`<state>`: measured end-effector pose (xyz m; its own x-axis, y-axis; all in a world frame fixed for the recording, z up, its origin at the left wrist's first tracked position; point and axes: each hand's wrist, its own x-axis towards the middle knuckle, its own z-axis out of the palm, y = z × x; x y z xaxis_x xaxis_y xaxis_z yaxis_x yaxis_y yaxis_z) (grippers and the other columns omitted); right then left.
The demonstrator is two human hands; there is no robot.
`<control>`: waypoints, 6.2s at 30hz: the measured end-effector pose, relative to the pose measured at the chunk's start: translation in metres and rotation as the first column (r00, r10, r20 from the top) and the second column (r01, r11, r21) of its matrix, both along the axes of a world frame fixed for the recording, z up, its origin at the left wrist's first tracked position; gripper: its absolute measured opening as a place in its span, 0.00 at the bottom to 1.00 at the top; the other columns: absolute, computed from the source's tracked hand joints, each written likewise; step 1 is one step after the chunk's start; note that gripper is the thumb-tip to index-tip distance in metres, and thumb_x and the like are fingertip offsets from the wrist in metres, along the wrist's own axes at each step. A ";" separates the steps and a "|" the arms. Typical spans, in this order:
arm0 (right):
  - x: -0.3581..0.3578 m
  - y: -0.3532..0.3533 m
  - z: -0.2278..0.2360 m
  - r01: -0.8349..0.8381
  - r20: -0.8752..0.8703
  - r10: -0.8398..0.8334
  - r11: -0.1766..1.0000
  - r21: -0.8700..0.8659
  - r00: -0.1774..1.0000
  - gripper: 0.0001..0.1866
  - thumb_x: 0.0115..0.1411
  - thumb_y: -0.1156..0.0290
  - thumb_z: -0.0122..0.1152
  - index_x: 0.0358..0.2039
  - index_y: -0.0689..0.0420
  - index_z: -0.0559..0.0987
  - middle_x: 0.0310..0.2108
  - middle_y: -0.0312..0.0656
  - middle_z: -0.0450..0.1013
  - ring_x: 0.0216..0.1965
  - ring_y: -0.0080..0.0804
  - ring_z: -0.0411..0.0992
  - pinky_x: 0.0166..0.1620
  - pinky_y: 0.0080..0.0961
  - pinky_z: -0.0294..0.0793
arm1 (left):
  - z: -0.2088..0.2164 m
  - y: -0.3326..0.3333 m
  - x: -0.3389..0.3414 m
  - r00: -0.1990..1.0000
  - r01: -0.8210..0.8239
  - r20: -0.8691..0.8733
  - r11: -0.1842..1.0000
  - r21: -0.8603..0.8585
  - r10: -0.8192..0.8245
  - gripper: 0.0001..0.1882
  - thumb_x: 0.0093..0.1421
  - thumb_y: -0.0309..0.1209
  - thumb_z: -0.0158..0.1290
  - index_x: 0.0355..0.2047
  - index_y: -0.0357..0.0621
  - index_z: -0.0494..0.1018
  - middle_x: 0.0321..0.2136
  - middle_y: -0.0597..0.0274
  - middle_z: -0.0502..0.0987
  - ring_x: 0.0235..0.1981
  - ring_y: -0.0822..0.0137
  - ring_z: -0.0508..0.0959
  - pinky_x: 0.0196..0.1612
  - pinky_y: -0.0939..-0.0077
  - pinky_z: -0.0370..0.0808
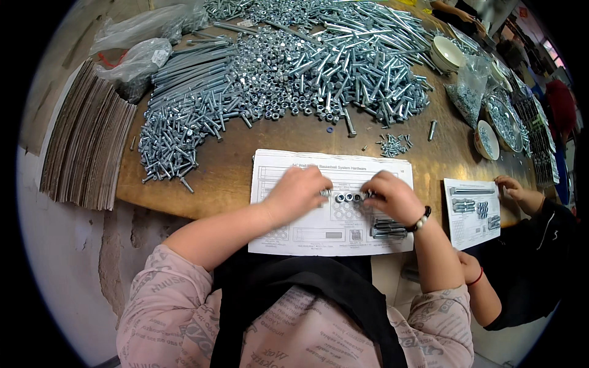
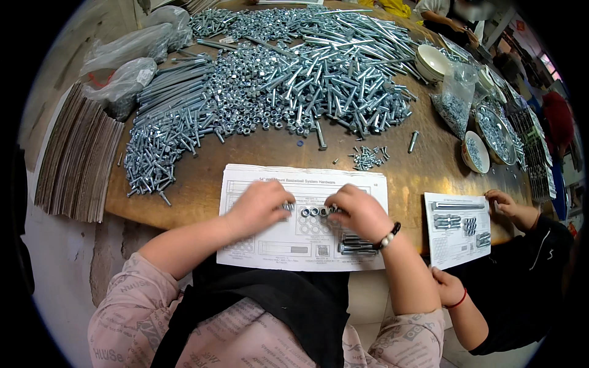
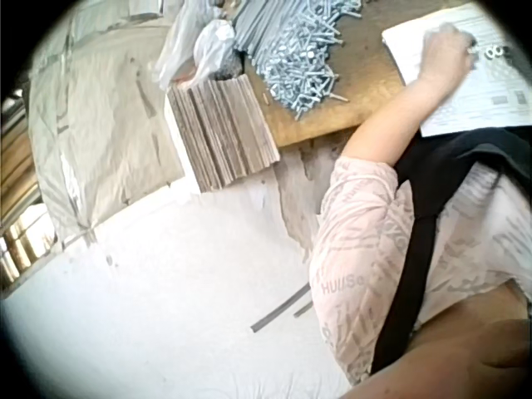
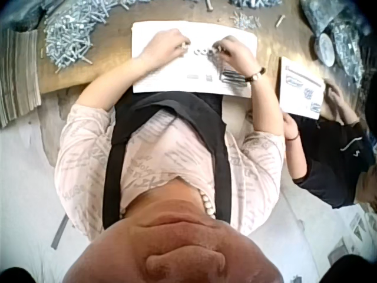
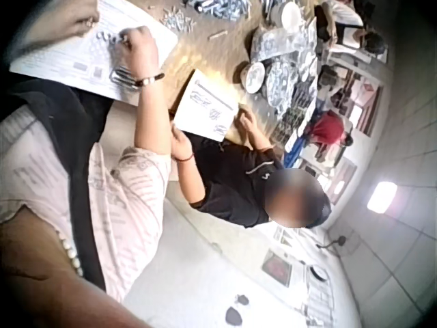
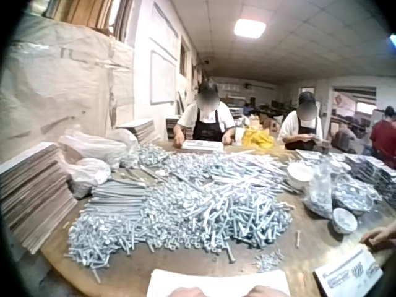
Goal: The person sorts metal fasteners on a table, picking up bolts, nuts, and washers from a large pile and arranging them on a printed sheet. The person repeatedly places fasteners into designated spots on the sheet and moves the sheet aside to continue sorting.
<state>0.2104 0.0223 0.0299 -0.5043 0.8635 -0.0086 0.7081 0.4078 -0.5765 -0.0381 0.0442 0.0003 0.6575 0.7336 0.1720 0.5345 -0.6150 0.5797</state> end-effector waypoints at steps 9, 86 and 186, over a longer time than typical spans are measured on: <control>-0.019 -0.024 -0.009 0.157 0.064 -0.156 0.988 -0.005 0.986 0.21 0.41 0.73 0.66 0.38 0.56 0.72 0.36 0.44 0.67 0.34 0.44 0.70 0.37 0.34 0.72 | -0.011 -0.028 0.039 0.998 -0.035 0.059 0.999 -0.009 0.035 0.23 0.44 0.31 0.60 0.42 0.43 0.67 0.38 0.57 0.67 0.42 0.57 0.68 0.47 0.64 0.63; -0.020 -0.066 -0.022 0.220 0.173 -0.289 0.917 0.334 0.941 0.11 0.37 0.69 0.66 0.24 0.54 0.75 0.23 0.40 0.66 0.28 0.39 0.68 0.30 0.32 0.69 | -0.011 -0.050 0.044 0.999 0.041 0.014 0.983 0.181 -0.045 0.19 0.43 0.30 0.59 0.37 0.44 0.68 0.33 0.59 0.66 0.34 0.60 0.68 0.38 0.68 0.64; -0.133 -0.003 -0.018 0.024 0.145 -0.037 0.996 0.087 0.989 0.13 0.43 0.62 0.66 0.30 0.52 0.77 0.26 0.40 0.69 0.30 0.40 0.70 0.32 0.33 0.70 | -0.005 -0.013 -0.089 0.992 -0.093 -0.078 0.995 0.032 0.095 0.21 0.45 0.34 0.59 0.41 0.44 0.72 0.37 0.60 0.71 0.42 0.61 0.71 0.46 0.66 0.64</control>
